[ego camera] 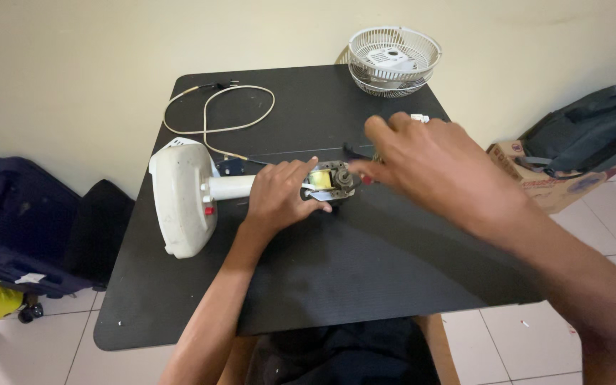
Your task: The person uses a screwdriver to repeatedly tighten and loosen screws on the exposed motor housing of a disassembled white fan. The fan base and a wire cage are visible on the table. The person does not complete the repair or reassemble the fan within the clip.
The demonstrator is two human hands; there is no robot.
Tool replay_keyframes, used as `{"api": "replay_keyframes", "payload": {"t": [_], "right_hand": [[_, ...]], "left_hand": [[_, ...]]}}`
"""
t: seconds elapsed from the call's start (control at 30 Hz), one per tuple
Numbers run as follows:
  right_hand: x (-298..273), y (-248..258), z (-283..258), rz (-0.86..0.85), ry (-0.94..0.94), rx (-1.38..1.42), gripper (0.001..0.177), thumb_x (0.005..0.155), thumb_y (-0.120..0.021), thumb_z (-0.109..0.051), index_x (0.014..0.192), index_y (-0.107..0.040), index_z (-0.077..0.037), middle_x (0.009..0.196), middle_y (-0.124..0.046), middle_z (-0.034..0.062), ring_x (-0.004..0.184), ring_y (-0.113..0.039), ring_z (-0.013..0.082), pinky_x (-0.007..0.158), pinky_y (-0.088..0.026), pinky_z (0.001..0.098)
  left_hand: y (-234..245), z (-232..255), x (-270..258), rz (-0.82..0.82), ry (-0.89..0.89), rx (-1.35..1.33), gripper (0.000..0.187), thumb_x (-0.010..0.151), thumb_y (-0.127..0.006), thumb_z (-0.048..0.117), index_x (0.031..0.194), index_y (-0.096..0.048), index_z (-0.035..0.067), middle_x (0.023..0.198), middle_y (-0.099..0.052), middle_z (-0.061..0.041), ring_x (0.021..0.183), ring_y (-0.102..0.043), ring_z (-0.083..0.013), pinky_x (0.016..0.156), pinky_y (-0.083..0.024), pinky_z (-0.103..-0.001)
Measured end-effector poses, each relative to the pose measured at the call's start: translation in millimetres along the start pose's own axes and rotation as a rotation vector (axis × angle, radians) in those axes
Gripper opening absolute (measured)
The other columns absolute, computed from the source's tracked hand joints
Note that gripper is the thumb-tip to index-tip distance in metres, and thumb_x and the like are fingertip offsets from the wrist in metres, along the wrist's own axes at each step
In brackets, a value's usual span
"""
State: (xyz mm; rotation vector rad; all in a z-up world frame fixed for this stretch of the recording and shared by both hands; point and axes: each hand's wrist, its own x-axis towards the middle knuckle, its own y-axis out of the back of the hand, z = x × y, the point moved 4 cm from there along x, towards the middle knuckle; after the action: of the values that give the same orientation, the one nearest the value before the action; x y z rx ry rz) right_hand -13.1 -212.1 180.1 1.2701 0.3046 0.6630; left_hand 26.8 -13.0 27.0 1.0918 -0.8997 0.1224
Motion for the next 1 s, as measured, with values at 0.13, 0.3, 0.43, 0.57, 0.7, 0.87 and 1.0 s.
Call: {"api": "replay_keyframes", "payload": {"t": [0.13, 0.3, 0.43, 0.57, 0.7, 0.87, 1.0], "right_hand": [[3.9, -3.0, 3.4, 0.098, 0.036, 0.130, 0.053, 0.094, -0.069, -0.045, 0.122, -0.052, -0.003, 0.127, -0.055, 0.0202, 0.075, -0.072, 0.0304, 0.057, -0.062, 0.0371], [4.0, 2.0, 7.6, 0.092, 0.371, 0.403, 0.029, 0.082, -0.070, -0.026, 0.104, -0.062, -0.008, 0.111, -0.061, 0.0097, 0.077, -0.075, 0.0233, 0.063, -0.063, 0.0354], [2.0, 2.3, 12.2, 0.120, 0.103, 0.241, 0.028, 0.095, -0.073, -0.034, 0.104, -0.062, -0.009, 0.099, -0.062, 0.0065, 0.077, -0.072, 0.0271, 0.070, -0.060, 0.0406], [-2.4, 11.2, 6.1, 0.306, 0.299, 0.268, 0.032, 0.089, -0.072, -0.029, 0.105, -0.062, -0.004, 0.112, -0.059, 0.0163, 0.076, -0.069, 0.0309, 0.064, -0.057, 0.0405], [-2.9, 16.6, 14.6, 0.192, 0.473, 0.432, 0.030, 0.083, -0.070, -0.027, 0.104, -0.063, -0.007, 0.106, -0.063, 0.0119, 0.076, -0.070, 0.0277, 0.065, -0.055, 0.0409], [-2.1, 6.6, 13.5, 0.061, 0.177, 0.262, 0.035, 0.091, -0.074, -0.035, 0.112, -0.063, -0.010, 0.099, -0.062, 0.0086, 0.079, -0.068, 0.0290, 0.071, -0.056, 0.0425], [-9.6, 14.1, -0.2, 0.234, 0.432, 0.281, 0.031, 0.088, -0.069, -0.028, 0.110, -0.064, -0.007, 0.116, -0.062, 0.0119, 0.093, -0.068, 0.0288, 0.079, -0.056, 0.0409]], "left_hand": [[0.0, -0.7, 0.6, -0.009, 0.004, 0.008, 0.093, 0.060, -0.087, 0.061, 0.126, -0.069, -0.002, 0.094, -0.073, -0.012, 0.085, -0.070, -0.0276, 0.075, -0.050, -0.042], [0.8, 0.5, 0.2, 0.015, -0.007, 0.008, 0.092, 0.059, -0.087, 0.061, 0.125, -0.069, 0.000, 0.095, -0.073, -0.011, 0.088, -0.070, -0.0284, 0.076, -0.050, -0.043], [2.8, 0.5, -0.5, 0.024, -0.004, 0.008, 0.091, 0.060, -0.086, 0.061, 0.126, -0.069, 0.000, 0.095, -0.072, -0.010, 0.088, -0.069, -0.0288, 0.077, -0.050, -0.043], [0.1, 0.6, 0.6, 0.005, -0.007, 0.016, 0.092, 0.060, -0.086, 0.062, 0.127, -0.069, 0.000, 0.095, -0.072, -0.011, 0.087, -0.069, -0.0293, 0.077, -0.050, -0.044], [-0.5, -0.1, 0.6, -0.007, 0.010, 0.021, 0.094, 0.058, -0.087, 0.062, 0.126, -0.069, 0.000, 0.093, -0.072, -0.011, 0.087, -0.070, -0.0299, 0.076, -0.050, -0.044], [0.3, 0.2, -0.4, -0.008, 0.006, 0.007, 0.093, 0.059, -0.088, 0.061, 0.127, -0.069, 0.000, 0.096, -0.073, -0.011, 0.086, -0.070, -0.0296, 0.077, -0.050, -0.043], [1.3, 1.0, -0.1, -0.014, 0.020, 0.008, 0.093, 0.058, -0.087, 0.060, 0.127, -0.069, 0.000, 0.095, -0.073, -0.010, 0.086, -0.070, -0.0280, 0.077, -0.050, -0.043]]}}
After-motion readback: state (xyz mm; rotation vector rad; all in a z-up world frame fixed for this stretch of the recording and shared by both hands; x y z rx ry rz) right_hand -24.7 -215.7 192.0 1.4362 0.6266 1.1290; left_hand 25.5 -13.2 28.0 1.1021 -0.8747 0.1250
